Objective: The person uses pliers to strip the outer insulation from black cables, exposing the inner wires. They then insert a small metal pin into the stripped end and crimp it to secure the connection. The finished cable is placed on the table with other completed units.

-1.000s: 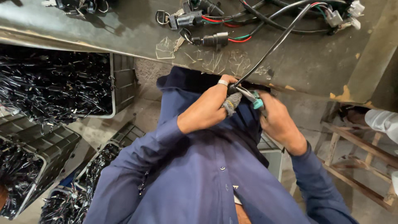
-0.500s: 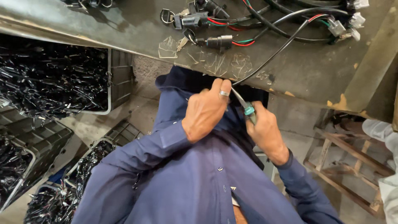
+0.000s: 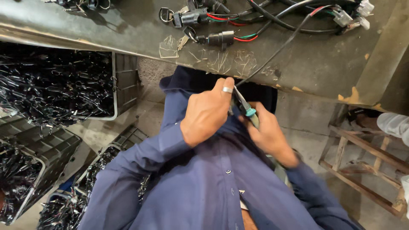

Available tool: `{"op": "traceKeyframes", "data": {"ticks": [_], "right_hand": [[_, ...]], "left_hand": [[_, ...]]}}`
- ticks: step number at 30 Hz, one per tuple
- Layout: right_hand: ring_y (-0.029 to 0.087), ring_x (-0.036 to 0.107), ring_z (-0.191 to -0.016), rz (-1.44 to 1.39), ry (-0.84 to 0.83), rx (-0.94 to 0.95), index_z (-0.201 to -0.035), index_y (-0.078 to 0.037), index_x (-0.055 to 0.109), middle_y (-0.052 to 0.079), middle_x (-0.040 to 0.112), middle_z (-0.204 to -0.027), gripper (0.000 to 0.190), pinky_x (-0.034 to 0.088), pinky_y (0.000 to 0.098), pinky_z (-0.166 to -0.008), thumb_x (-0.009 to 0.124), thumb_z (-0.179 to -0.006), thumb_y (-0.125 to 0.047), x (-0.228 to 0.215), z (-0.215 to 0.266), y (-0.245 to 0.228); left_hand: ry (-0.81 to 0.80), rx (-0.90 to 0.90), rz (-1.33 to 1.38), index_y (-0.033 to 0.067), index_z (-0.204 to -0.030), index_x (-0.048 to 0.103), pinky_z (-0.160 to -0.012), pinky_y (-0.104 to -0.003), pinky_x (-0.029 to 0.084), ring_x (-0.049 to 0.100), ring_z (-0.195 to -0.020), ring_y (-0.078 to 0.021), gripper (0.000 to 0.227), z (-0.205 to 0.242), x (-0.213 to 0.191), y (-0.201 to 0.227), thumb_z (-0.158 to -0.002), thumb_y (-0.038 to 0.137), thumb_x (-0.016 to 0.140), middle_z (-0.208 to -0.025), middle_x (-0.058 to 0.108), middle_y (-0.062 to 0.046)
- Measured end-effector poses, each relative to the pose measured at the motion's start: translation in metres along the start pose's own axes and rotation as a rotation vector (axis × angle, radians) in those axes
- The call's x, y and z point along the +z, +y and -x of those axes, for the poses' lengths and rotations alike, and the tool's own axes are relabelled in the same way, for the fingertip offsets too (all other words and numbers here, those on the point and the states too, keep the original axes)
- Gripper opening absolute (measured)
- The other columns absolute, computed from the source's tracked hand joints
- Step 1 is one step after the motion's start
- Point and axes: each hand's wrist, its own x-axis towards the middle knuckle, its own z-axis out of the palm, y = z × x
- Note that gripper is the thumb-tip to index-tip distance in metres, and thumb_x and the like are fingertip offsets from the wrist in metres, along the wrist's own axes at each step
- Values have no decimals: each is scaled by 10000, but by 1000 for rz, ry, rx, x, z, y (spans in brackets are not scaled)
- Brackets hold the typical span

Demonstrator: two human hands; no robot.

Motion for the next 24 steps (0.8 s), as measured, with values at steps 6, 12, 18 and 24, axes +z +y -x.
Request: {"op": "traceKeyframes", "data": {"ticks": [6, 12, 18, 24], "right_hand": [[272, 686, -866, -167, 218, -332, -1137, -53, 611, 126, 707, -998, 286, 547, 347, -789, 750, -888, -24, 12, -17, 13], [286, 682, -978, -23, 144, -598, -1121, -47, 589, 146, 674, -1104, 314, 545, 333, -879, 791, -881, -22, -39, -27, 3], [343, 657, -1079, 434, 415, -556, -1148, -49, 603, 147, 656, -1136, 287, 514, 405, -911, 768, -915, -20, -91, -36, -34], [399, 472, -1473, 736, 444, -465, -1501, 80, 525, 250, 559, -1520, 493, 250, 520, -1256, 680, -1059, -72, -83, -41, -42]], "left_hand": [[-246, 321, 862, 51, -1443, 409, -821, -421, 582, 744, -965, -288, 477, 4, -12, -15, -1010, 59, 606, -1041, 687, -140], [-233, 282, 1035, 64, -1458, 349, -1102, -321, 490, 598, -1190, -185, 483, 17, -45, 4, -1083, 73, 652, -1252, 571, -51], [383, 327, 88, -46, -1400, 359, -1051, -383, 483, 574, -1202, -320, 537, 3, -147, -64, -981, -31, 695, -1256, 552, -208], [332, 560, -324, 48, -1083, 659, -821, -411, 519, 636, -991, -314, 213, -109, -138, -102, -886, -33, 663, -1086, 652, -123]]}}
